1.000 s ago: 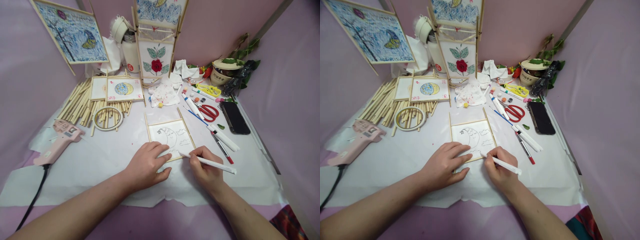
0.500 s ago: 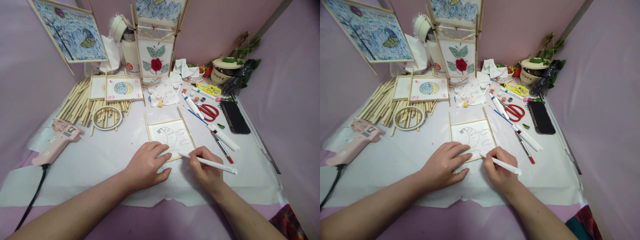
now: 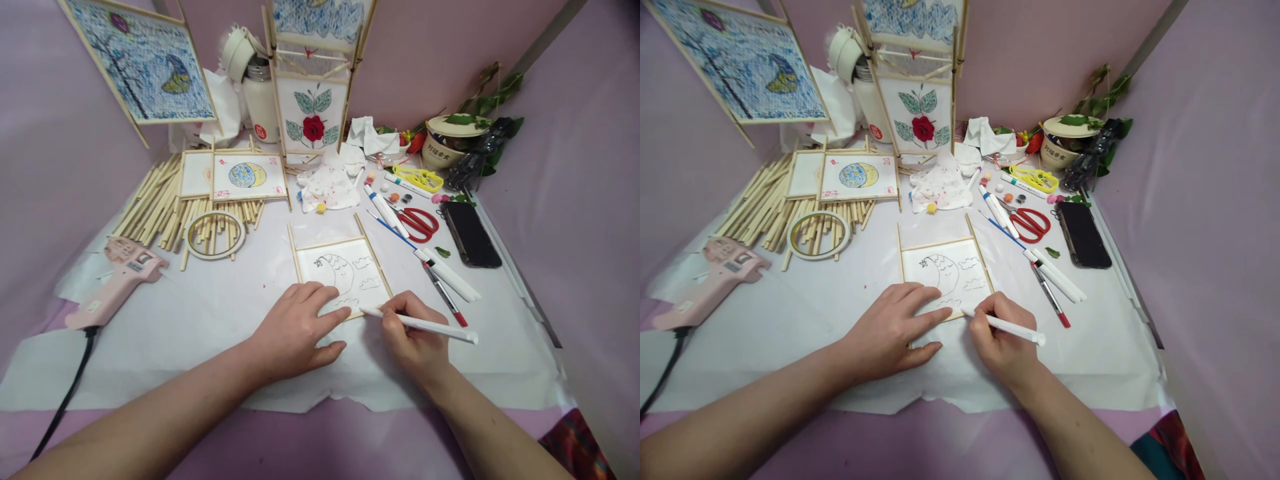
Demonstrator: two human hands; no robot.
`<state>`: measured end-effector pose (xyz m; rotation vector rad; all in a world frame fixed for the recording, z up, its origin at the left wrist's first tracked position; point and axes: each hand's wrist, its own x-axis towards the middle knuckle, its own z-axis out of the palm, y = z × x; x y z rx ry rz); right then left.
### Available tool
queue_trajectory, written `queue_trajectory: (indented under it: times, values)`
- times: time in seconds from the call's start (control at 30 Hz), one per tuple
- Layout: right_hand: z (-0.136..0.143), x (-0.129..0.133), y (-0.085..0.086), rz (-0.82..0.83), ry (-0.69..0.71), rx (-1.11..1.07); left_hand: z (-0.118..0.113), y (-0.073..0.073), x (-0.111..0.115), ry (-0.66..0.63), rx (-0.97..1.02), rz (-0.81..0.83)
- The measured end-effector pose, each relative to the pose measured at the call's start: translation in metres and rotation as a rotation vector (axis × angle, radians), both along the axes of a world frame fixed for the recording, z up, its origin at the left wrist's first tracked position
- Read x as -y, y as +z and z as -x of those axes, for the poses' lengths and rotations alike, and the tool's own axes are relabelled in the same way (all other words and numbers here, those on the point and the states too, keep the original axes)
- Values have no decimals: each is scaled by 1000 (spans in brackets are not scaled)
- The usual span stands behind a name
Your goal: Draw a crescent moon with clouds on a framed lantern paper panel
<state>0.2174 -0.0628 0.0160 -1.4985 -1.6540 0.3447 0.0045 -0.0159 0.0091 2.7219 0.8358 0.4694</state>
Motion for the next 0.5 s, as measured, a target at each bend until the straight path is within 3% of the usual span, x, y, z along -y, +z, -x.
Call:
queue_trajectory:
  times: [0.27,0.5]
  values:
    - [2,0,0,40,23,-57,-1,0,0,3,-3,2]
    - [6,-1,2,42,-54,-51,-1,-2,0,3,3,6]
